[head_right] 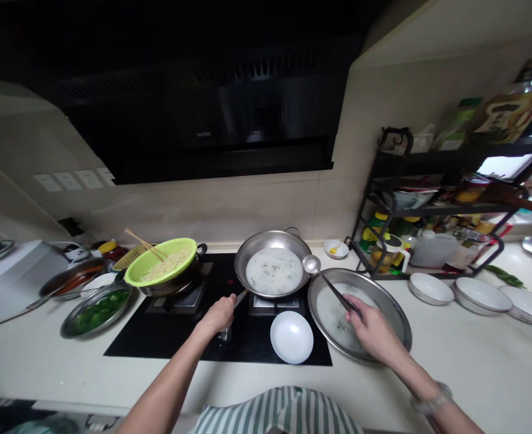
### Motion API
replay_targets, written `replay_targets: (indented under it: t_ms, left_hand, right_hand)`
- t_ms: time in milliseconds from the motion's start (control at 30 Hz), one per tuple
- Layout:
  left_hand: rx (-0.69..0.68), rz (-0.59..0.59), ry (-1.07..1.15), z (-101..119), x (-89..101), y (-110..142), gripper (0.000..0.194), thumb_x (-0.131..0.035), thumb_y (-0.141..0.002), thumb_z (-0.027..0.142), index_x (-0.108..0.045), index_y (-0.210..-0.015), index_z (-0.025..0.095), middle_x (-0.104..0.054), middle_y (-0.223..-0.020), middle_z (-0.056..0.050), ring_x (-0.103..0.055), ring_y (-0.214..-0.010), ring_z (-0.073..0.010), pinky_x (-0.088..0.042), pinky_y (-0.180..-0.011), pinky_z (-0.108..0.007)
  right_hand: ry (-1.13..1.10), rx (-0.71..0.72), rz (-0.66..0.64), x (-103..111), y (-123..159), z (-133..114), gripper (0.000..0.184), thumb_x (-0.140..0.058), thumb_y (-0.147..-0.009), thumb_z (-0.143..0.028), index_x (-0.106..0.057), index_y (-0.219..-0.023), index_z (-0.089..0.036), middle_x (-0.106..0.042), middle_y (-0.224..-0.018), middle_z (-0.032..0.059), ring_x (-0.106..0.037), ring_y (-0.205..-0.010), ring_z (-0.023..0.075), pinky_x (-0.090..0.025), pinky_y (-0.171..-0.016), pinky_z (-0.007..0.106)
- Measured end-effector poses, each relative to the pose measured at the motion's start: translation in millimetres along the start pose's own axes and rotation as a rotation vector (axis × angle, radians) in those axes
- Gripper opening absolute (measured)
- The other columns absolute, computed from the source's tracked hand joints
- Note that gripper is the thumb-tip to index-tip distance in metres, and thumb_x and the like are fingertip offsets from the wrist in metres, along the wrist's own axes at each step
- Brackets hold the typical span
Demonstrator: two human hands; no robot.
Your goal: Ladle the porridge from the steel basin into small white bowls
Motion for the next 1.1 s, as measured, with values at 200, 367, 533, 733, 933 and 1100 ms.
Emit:
replay_targets:
  t_ms: [200,367,533,733,933,1100]
  left_hand:
    - [0.009,-0.006,-0.007,0.5,1.0,0.5,0.047,-0.052,-0.076,0.004,-0.049,-0.121,0.017,-0.064,-0.112,-0.017,-0.064,-0.104,-0.0288,-0.051,-0.08,-0.033]
    - [0.007,-0.002,0.013,0.7,1.1,0.0,0.049,-0.052,-0.074,0.001,-0.05,-0.12,0.015,-0.064,-0.11,-0.018,-0.064,-0.104,-0.0299,-0.052,-0.08,-0.034]
    - [0.001,-0.005,0.023,1.3,1.2,1.1,0.049,-0.052,-0.074,0.001,-0.049,-0.121,0.016,-0.065,-0.11,-0.017,-0.064,-0.104,-0.0286,-0.051,-0.081,-0.032]
    - [-0.001,-0.003,0.012,1.6,1.9,2.1,0.047,-0.051,-0.075,0.001,-0.05,-0.12,0.015,-0.064,-0.111,-0.018,-0.064,-0.104,-0.0295,-0.052,-0.08,-0.033]
    - [-0.001,-0.008,0.011,0.7,0.3,0.4,0.047,-0.053,-0.075,0.002,-0.049,-0.119,0.015,-0.064,-0.11,-0.017,-0.064,-0.104,-0.0293,-0.052,-0.08,-0.032]
    - [0.001,-0.008,-0.004,0.1,-0.7,-0.7,0.046,-0.053,-0.074,0.002,-0.05,-0.119,0.014,-0.064,-0.11,-0.018,-0.065,-0.103,-0.0306,-0.052,-0.079,-0.034]
  right_hand:
    - [0.189,0.15,-0.117,-36.3,-43.0,-54.3,0.041,-0.047,-0.076,-0.011,-0.064,-0.113,-0.011,-0.071,-0.097,0.0147,-0.064,-0.097,0.0268,-0.042,-0.088,0.032]
    - [0.22,0.208,-0.183,-56.6,-63.6,-67.4,0.03,-0.047,-0.073,-0.004,-0.068,-0.094,-0.009,-0.07,-0.09,0.0185,-0.063,-0.091,0.0286,-0.041,-0.082,0.032]
    - [0.127,0.109,-0.225,-63.2,-76.2,-62.0,0.022,-0.046,-0.068,-0.003,-0.065,-0.074,-0.014,-0.065,-0.068,0.0065,-0.059,-0.071,0.0195,-0.04,-0.067,0.027]
    - [0.045,0.049,-0.218,-62.1,-79.3,-61.3,0.019,-0.048,-0.065,-0.001,-0.058,-0.063,-0.017,-0.056,-0.057,0.0002,-0.051,-0.061,0.0146,-0.035,-0.06,0.025]
    - [-0.072,-0.038,-0.268,-66.6,-68.6,-65.2,0.021,-0.043,-0.072,-0.002,-0.053,-0.06,-0.017,-0.051,-0.051,-0.0016,-0.043,-0.048,0.0095,-0.032,-0.049,0.022]
    - [-0.433,-0.32,-0.258,-61.3,-60.8,-43.6,0.016,-0.049,-0.075,-0.005,-0.056,-0.084,-0.015,-0.055,-0.055,-0.0021,-0.038,-0.039,0.0057,-0.024,-0.037,0.017]
Point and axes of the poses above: each hand's wrist, its own y-axis away from the middle knuckle, its own x-axis out of the back of the hand, z = x × y, the point moved 8 cm from there along -y, towards the middle knuckle
